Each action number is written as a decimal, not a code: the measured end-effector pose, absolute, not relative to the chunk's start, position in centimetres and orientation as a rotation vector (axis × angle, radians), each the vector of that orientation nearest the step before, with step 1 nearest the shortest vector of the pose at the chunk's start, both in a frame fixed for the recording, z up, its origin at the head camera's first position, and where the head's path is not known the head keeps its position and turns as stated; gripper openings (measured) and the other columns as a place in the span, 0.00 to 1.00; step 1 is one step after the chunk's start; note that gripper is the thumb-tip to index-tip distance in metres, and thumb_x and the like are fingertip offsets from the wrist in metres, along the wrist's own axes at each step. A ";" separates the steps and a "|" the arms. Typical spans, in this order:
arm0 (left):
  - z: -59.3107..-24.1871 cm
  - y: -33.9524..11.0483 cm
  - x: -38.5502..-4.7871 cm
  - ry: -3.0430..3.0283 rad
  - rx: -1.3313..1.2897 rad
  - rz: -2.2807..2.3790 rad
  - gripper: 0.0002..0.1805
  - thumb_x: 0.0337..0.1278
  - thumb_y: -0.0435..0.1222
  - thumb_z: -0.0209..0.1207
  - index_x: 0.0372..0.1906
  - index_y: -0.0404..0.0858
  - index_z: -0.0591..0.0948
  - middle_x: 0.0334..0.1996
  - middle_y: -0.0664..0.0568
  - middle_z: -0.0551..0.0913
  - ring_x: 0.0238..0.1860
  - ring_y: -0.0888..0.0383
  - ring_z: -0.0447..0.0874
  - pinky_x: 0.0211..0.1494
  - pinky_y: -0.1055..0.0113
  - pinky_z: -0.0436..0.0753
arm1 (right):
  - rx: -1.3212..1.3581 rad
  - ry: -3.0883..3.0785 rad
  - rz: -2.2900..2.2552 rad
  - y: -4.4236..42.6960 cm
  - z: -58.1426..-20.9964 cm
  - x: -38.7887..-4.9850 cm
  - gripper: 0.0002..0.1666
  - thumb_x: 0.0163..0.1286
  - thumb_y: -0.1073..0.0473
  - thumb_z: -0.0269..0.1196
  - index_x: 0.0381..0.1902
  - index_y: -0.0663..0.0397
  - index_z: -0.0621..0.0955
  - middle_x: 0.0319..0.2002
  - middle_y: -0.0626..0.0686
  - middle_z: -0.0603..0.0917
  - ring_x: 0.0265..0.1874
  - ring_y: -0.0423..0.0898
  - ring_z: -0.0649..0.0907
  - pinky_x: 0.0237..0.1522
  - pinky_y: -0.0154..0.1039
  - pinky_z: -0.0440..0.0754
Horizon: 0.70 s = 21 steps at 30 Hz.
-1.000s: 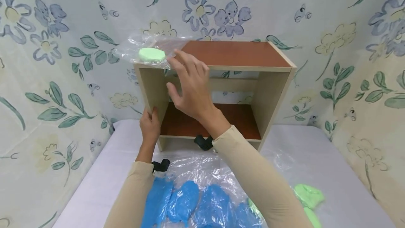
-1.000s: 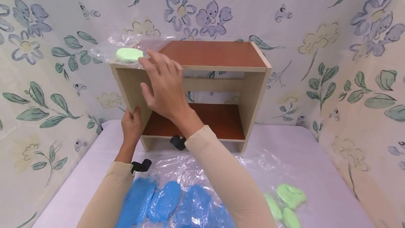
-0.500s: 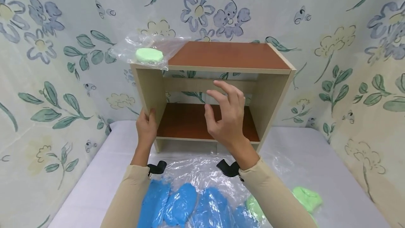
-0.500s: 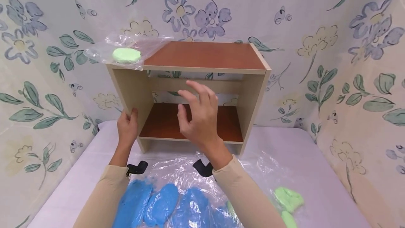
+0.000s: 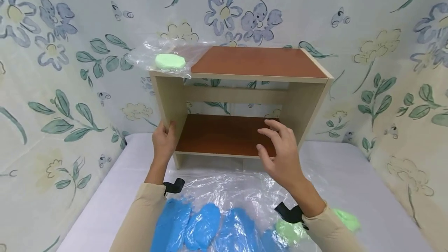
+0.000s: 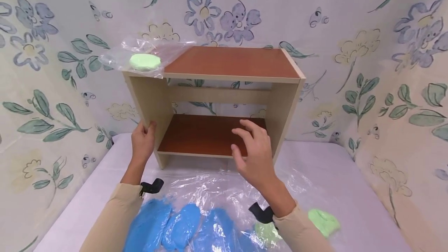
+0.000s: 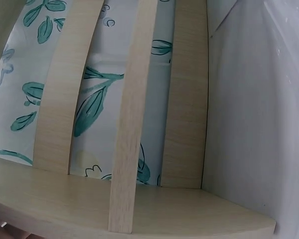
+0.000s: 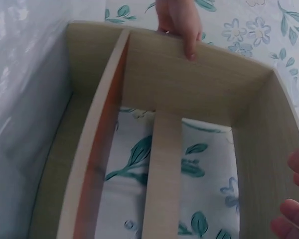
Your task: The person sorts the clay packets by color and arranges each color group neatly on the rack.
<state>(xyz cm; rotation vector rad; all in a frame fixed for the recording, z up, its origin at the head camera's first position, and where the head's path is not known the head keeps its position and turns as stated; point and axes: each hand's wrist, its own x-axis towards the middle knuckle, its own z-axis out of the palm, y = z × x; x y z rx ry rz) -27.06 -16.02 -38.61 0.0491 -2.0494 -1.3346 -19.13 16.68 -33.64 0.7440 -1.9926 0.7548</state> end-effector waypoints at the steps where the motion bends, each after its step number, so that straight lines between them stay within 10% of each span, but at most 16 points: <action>1: -38.6 -16.0 -27.1 -2.063 0.048 -1.342 0.14 0.71 0.39 0.54 0.42 0.29 0.78 0.37 0.33 0.84 0.36 0.45 0.78 0.40 0.56 0.78 | 0.735 -2.027 0.746 17.4 -33.9 -19.0 0.23 0.55 0.70 0.68 0.52 0.62 0.81 0.61 0.64 0.77 0.56 0.63 0.74 0.55 0.59 0.71; 11: -38.1 -16.4 -27.2 -2.081 0.035 -1.404 0.14 0.70 0.38 0.56 0.49 0.30 0.79 0.51 0.32 0.84 0.54 0.38 0.84 0.55 0.43 0.83 | 0.620 -2.294 0.540 24.4 -36.5 -18.0 0.29 0.51 0.69 0.71 0.54 0.65 0.78 0.61 0.67 0.75 0.58 0.65 0.74 0.56 0.65 0.72; 21: -38.0 -17.0 -27.0 -2.118 0.030 -1.415 0.15 0.68 0.36 0.58 0.54 0.32 0.78 0.50 0.33 0.84 0.49 0.41 0.86 0.51 0.46 0.86 | 0.518 -2.661 0.374 32.2 -39.7 -15.4 0.36 0.53 0.62 0.74 0.59 0.62 0.75 0.63 0.72 0.72 0.57 0.72 0.73 0.49 0.71 0.72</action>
